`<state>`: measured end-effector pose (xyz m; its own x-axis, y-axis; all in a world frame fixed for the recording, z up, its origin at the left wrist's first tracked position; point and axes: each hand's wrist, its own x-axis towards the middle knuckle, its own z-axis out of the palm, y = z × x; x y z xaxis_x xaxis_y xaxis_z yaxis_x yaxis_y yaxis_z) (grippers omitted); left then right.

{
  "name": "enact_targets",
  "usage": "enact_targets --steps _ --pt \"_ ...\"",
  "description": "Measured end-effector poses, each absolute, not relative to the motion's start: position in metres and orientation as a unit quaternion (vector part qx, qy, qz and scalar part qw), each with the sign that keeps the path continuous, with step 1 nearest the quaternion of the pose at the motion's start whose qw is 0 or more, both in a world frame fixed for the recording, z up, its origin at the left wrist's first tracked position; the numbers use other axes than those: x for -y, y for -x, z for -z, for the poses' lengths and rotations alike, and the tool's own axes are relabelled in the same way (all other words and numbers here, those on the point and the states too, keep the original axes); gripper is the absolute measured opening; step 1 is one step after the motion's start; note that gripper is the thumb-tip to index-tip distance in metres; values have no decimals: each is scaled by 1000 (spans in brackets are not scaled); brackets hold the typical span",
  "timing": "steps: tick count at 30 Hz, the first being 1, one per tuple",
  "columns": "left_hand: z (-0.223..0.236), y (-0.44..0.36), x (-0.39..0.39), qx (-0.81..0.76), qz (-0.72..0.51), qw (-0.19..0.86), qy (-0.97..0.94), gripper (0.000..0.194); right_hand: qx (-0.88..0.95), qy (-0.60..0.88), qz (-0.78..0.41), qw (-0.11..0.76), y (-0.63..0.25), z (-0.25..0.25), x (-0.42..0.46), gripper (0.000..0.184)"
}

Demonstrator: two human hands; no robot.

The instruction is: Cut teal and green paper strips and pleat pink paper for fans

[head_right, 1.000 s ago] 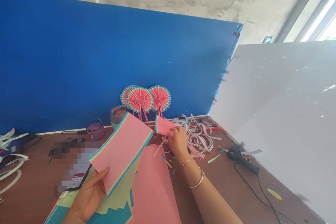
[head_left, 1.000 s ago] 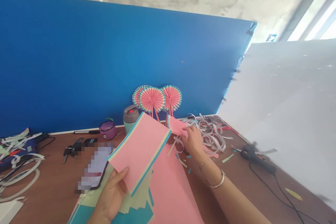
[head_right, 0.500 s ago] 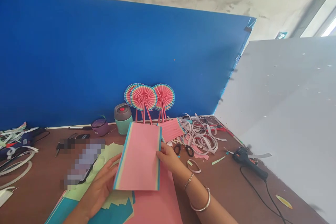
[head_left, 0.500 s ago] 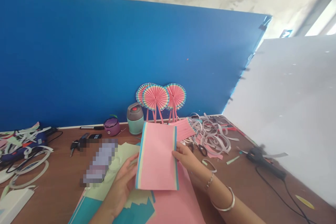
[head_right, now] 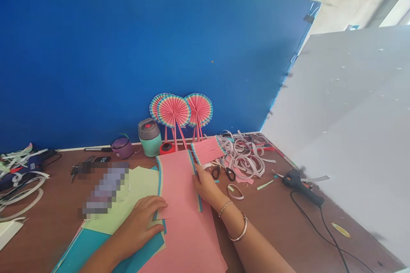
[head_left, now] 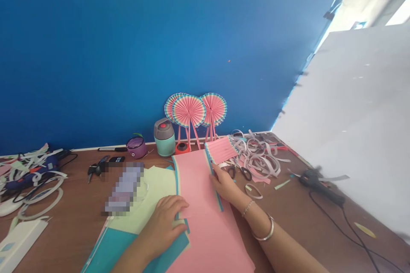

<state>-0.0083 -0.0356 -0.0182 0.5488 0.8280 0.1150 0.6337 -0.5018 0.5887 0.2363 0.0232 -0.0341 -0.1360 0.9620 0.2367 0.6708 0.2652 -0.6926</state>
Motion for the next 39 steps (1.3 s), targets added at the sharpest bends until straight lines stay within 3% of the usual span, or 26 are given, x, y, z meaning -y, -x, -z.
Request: enact_targets --steps 3,5,8,10,12,15,23,31,39 --pt "19 8 32 -426 -208 229 -850 18 725 584 -102 352 -235 23 -17 42" --pt "19 8 31 -427 -215 219 -851 10 752 564 -62 337 -232 12 -7 34" --pt "19 9 31 -443 -220 214 -842 16 835 474 -158 230 -228 -2 14 18" --pt "19 10 33 -455 -223 218 -834 16 871 424 -197 153 -226 -5 28 26" --pt "19 10 34 -461 -227 225 -828 14 876 431 -172 133 -227 -1 38 22" --pt "19 10 34 -465 -225 247 -820 12 874 440 -152 138 -234 9 45 14" --pt "18 8 33 -483 -227 287 -796 20 879 433 -114 165 -247 20 36 19" --pt "23 9 28 -507 -209 216 -808 18 799 472 -266 261 -255 21 28 13" --pt "28 11 24 -511 -210 170 -816 19 776 494 -272 284 -256 22 22 15"
